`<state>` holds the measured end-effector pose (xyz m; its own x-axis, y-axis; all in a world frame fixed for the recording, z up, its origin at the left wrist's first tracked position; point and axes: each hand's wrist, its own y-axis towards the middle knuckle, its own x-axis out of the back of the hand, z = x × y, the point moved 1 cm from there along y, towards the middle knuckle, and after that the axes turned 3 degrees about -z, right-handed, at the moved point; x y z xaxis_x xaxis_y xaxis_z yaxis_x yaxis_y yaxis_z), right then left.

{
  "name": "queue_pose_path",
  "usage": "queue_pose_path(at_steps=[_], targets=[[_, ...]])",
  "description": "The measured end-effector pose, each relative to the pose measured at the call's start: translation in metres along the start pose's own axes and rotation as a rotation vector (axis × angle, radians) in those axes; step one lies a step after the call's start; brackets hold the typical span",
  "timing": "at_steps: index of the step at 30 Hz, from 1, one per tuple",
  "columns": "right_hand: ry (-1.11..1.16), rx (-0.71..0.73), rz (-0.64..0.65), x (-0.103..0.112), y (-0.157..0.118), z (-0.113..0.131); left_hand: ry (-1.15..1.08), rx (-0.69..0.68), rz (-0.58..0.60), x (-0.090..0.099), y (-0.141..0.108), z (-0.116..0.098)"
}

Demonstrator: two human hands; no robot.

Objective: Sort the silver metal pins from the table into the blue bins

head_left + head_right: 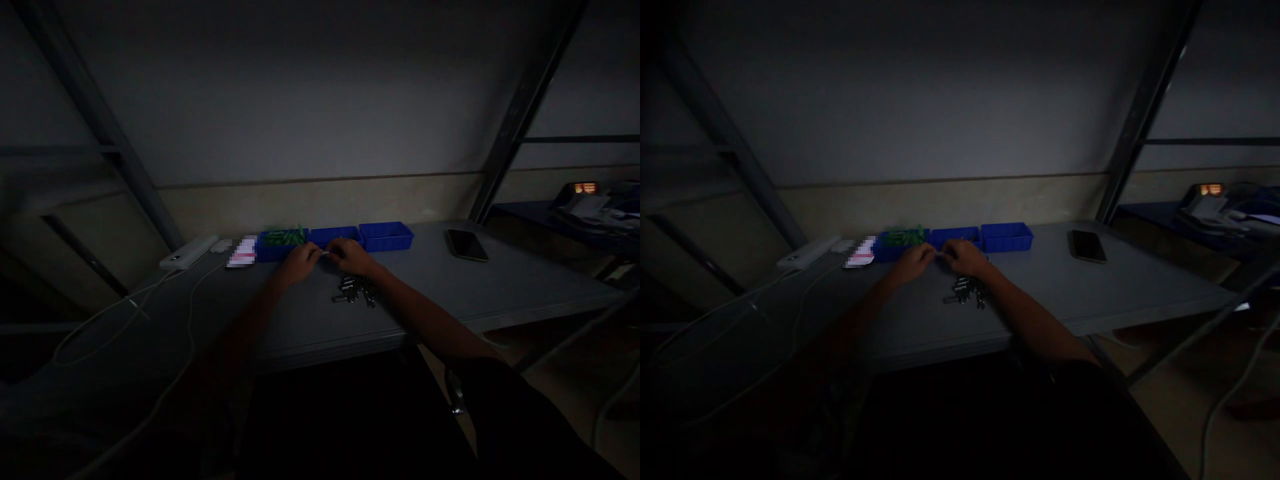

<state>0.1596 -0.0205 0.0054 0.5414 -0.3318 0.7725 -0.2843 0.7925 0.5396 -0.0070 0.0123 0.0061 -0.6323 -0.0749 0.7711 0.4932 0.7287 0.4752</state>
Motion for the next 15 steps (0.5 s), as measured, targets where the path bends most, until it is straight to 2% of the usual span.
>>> queue_pose_path(at_steps=[10,15], targets=[[0.055,-0.032,-0.031,0.0063,-0.0005,0.0037,-0.029,-0.016,-0.023,0.0019,-0.0007,-0.0027],[0.035,-0.019,-0.031,0.0047,-0.0004,0.0049,-0.073,0.027,-0.009,0.0016,0.0002,-0.0001]])
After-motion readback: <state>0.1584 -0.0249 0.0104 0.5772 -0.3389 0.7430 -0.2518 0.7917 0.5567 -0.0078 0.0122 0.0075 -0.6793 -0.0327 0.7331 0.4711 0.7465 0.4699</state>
